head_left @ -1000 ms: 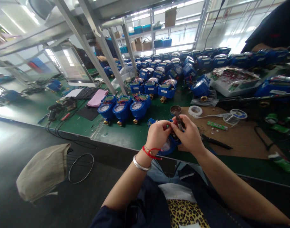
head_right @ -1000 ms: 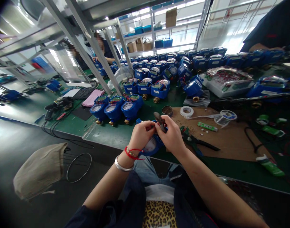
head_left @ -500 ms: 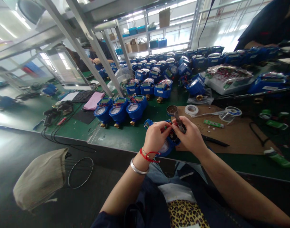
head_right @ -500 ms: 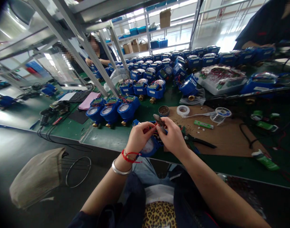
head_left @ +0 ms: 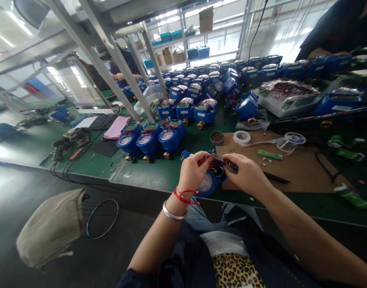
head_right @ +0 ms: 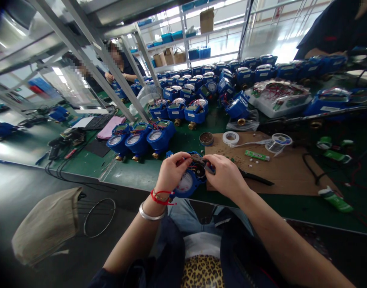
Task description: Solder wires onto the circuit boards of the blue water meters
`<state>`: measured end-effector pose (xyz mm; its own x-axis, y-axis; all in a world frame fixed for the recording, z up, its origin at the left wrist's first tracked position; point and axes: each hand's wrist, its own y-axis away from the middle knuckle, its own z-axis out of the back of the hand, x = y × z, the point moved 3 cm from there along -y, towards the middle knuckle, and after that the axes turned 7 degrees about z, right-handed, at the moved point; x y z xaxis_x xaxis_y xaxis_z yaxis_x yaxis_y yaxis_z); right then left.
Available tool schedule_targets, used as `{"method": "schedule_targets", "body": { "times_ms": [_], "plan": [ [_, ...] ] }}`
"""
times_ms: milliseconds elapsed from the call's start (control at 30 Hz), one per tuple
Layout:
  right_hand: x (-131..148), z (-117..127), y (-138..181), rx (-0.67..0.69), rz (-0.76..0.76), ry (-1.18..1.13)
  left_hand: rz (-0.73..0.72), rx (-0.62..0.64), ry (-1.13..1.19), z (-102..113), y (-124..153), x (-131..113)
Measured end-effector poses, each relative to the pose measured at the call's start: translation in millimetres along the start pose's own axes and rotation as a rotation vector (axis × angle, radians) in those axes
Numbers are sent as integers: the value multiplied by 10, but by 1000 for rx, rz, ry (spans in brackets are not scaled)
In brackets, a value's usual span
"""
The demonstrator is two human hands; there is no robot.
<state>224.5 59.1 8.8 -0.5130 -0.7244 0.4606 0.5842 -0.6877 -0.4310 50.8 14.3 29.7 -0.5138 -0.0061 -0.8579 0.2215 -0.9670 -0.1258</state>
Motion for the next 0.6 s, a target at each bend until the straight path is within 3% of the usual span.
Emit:
{"method": "schedule_targets", "body": {
  "times_ms": [600],
  "plan": [
    [-2, -27, -13, 10, -59, -72, 19, 12, 19, 1, -9, 17]
  ]
}}
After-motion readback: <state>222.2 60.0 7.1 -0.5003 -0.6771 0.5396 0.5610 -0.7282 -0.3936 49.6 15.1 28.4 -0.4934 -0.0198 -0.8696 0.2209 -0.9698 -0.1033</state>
